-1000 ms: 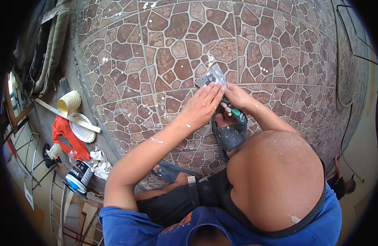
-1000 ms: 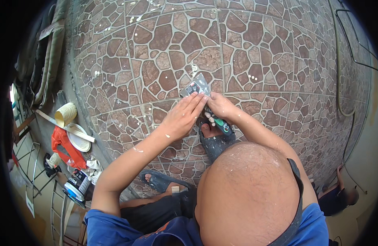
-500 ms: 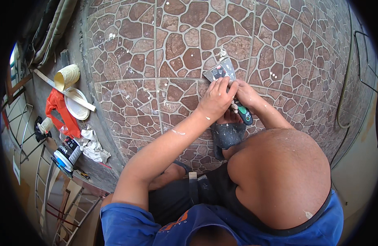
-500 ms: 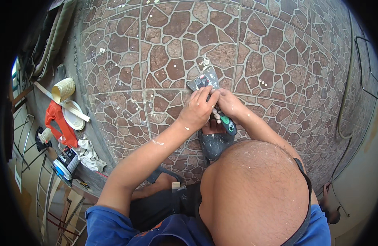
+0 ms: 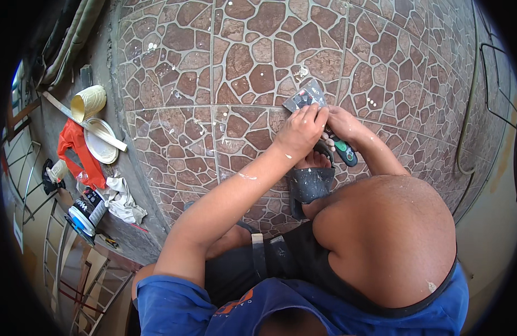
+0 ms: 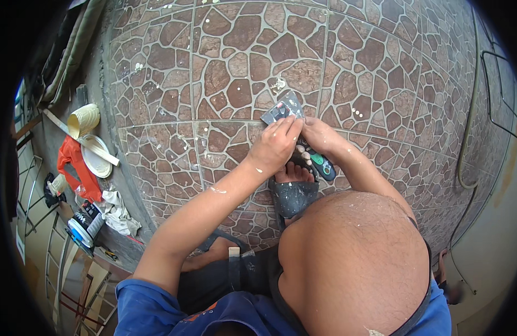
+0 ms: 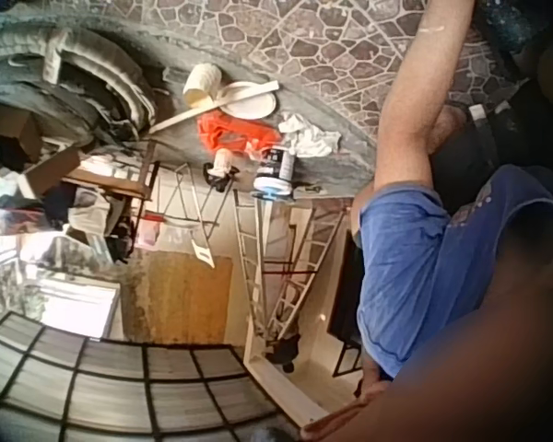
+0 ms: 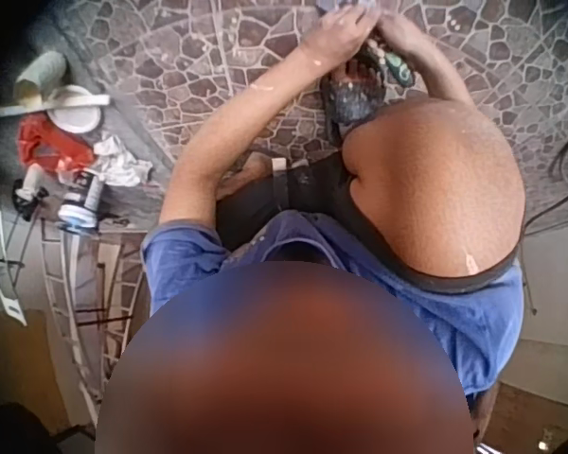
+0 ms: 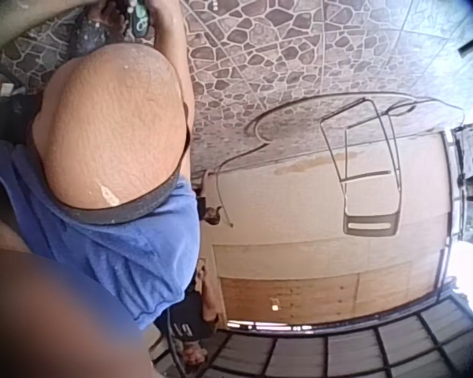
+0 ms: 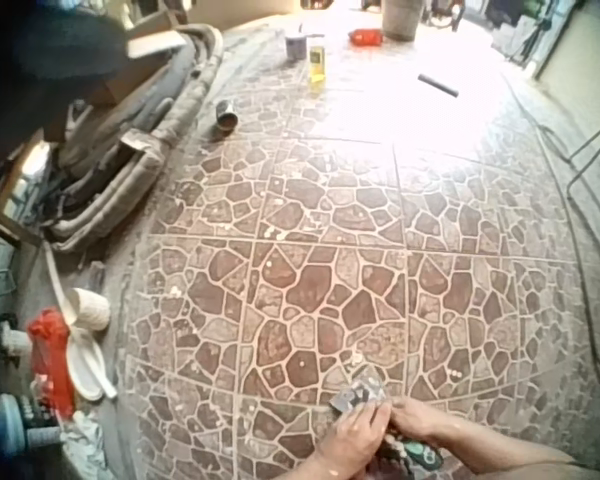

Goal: Scraping tile gaps and applying grout or putty to repair floor tiles.

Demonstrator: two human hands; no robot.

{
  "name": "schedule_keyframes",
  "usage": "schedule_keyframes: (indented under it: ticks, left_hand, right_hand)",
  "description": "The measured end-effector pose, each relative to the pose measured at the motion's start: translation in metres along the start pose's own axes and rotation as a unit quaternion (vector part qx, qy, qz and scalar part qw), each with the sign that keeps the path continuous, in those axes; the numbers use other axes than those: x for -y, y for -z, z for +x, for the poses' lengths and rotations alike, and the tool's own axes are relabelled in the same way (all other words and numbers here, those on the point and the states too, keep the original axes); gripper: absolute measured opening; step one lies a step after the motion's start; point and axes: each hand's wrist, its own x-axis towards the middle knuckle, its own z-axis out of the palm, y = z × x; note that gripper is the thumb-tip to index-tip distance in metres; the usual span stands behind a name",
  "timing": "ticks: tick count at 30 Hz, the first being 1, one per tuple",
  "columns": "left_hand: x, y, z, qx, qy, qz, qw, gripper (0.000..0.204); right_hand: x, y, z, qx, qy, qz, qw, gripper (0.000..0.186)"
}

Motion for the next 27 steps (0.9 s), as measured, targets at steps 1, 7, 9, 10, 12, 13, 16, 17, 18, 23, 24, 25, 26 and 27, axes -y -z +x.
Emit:
schedule_keyframes:
  ticks: [1, 7, 9, 10, 12, 13, 16, 17, 18, 23, 24, 25, 26, 27]
  left_hand:
    - [-0.002, 0.001, 0.0, -0.016, -0.017, 0.002, 1.0, 0.032]
    - [0.006, 0.003, 0.007, -0.017, 0.003, -0.005, 1.0, 0.032]
    - [0.004, -0.001, 0.007, -0.014, 0.003, -0.024, 1.0, 0.03]
    - [0.002, -0.001, 0.012, -0.031, 0.005, -0.017, 0.999, 0.028]
    - [0.008, 0.002, 0.017, -0.028, 0.012, -0.026, 0.999, 0.028]
    - [0.011, 0.004, 0.018, -0.022, 0.022, -0.029, 0.999, 0.028]
    - [-0.001, -0.003, 0.012, -0.029, 0.013, -0.023, 0.999, 0.028]
    - [0.0, -0.005, 0.01, -0.035, 0.011, -0.019, 0.999, 0.028]
    - [0.0, -0.007, 0.012, -0.057, 0.018, -0.008, 0.998, 0.029]
    - [0.006, -0.001, 0.009, -0.034, 0.03, -0.012, 0.999, 0.031]
    - [0.0, -0.005, 0.009, -0.049, 0.025, -0.007, 0.998, 0.03]
    - [-0.002, -0.007, 0.011, -0.064, 0.019, -0.001, 0.998, 0.029]
    - [0.003, -0.009, 0.012, -0.075, 0.017, 0.027, 0.997, 0.027]
    - [0.005, -0.006, 0.018, -0.077, 0.012, 0.021, 0.997, 0.027]
  right_hand:
    - [0.009, 0.002, 0.001, 0.003, 0.001, -0.002, 1.0, 0.031]
    - [0.015, 0.011, 0.007, 0.031, -0.031, -0.067, 0.997, 0.03]
    - [0.016, 0.007, 0.009, 0.003, -0.021, -0.067, 0.998, 0.03]
    - [0.02, 0.012, 0.011, 0.021, -0.024, -0.059, 0.998, 0.031]
    - [0.029, 0.022, 0.022, 0.046, -0.021, -0.13, 0.99, 0.031]
    - [0.029, 0.023, 0.018, 0.045, -0.02, -0.131, 0.99, 0.031]
    - [0.024, 0.018, 0.004, 0.019, -0.062, -0.105, 0.992, 0.031]
    - [0.026, 0.014, 0.008, 0.023, -0.06, -0.103, 0.993, 0.031]
    - [0.031, 0.016, 0.011, 0.032, -0.056, -0.096, 0.993, 0.031]
    - [0.006, 0.019, 0.022, 0.002, 0.048, -0.158, 0.986, 0.033]
    - [0.011, 0.02, 0.015, -0.002, -0.006, -0.155, 0.988, 0.034]
    - [0.011, 0.022, 0.022, -0.003, -0.003, -0.155, 0.988, 0.034]
    - [0.009, 0.026, 0.037, 0.025, 0.023, -0.169, 0.985, 0.034]
    - [0.006, 0.035, 0.042, 0.049, 0.043, -0.184, 0.981, 0.034]
